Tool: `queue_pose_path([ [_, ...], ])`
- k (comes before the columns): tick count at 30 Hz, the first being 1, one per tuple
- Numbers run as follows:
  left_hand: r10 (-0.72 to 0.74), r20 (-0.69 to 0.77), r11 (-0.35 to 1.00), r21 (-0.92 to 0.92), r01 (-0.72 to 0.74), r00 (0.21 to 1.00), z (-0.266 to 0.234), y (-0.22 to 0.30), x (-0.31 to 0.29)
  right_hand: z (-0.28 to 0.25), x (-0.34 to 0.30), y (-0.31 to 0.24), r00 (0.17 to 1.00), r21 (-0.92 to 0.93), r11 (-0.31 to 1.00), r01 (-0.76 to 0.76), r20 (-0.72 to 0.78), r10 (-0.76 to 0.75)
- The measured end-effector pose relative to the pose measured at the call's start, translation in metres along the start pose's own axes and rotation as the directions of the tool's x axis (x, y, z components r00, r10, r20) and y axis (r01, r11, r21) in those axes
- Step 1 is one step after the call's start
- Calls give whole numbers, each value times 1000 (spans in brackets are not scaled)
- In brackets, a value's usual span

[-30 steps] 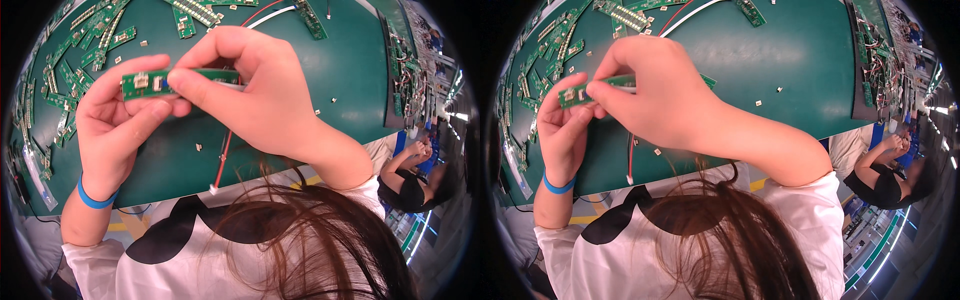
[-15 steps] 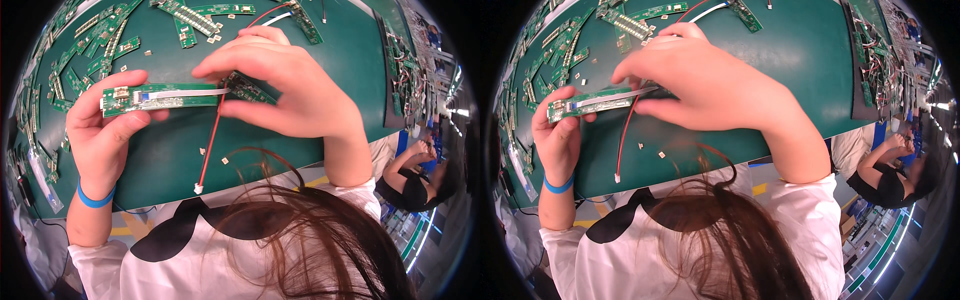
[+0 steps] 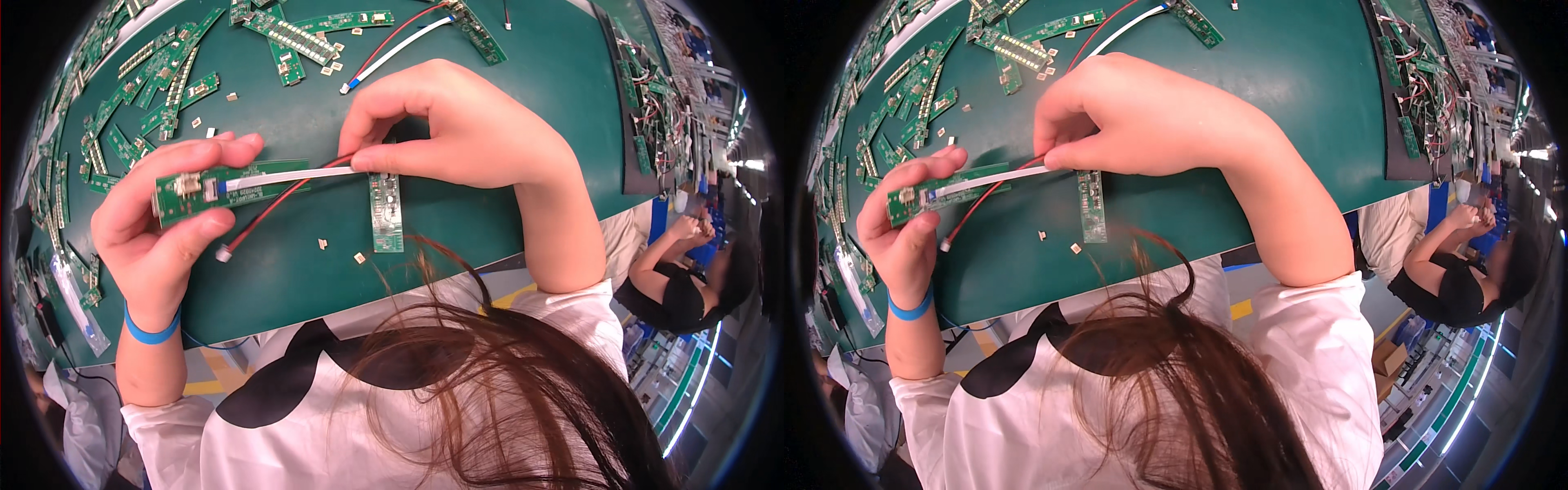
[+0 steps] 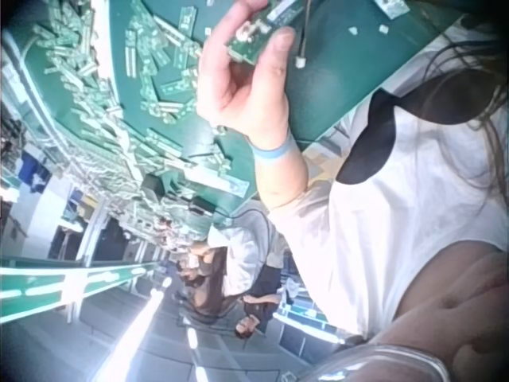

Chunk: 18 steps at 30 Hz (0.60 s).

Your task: The person connects ribbon cables and wire connectors into circuit boards by hand, then places the assembled boards onto a mat.

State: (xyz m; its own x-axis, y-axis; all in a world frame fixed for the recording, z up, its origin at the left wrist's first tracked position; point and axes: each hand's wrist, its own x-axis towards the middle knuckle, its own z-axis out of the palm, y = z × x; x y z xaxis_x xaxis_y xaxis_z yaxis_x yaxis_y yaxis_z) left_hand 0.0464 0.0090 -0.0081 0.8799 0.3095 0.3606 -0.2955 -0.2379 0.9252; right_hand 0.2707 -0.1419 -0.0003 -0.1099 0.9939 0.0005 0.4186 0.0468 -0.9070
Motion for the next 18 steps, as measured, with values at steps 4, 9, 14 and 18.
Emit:
queue_pose_path([
  [4, 236, 159, 851, 442, -283, 959, -2, 10, 8, 4, -4, -5, 962, -8, 980, -199, -192, 194],
  [9, 255, 161, 751, 589, -300, 953, 6, 11, 4, 8, 1, -7, 897, 42, 946, -322, -304, 320],
  [14, 179, -136, 890, 445, -102, 974, 8, 2, -3, 10, 2, -7, 877, 156, 958, -242, -387, 285],
  [18, 183, -162, 897, 430, -97, 970, 7, 2, -3, 7, 2, -3, 831, 181, 957, -229, -476, 288],
])
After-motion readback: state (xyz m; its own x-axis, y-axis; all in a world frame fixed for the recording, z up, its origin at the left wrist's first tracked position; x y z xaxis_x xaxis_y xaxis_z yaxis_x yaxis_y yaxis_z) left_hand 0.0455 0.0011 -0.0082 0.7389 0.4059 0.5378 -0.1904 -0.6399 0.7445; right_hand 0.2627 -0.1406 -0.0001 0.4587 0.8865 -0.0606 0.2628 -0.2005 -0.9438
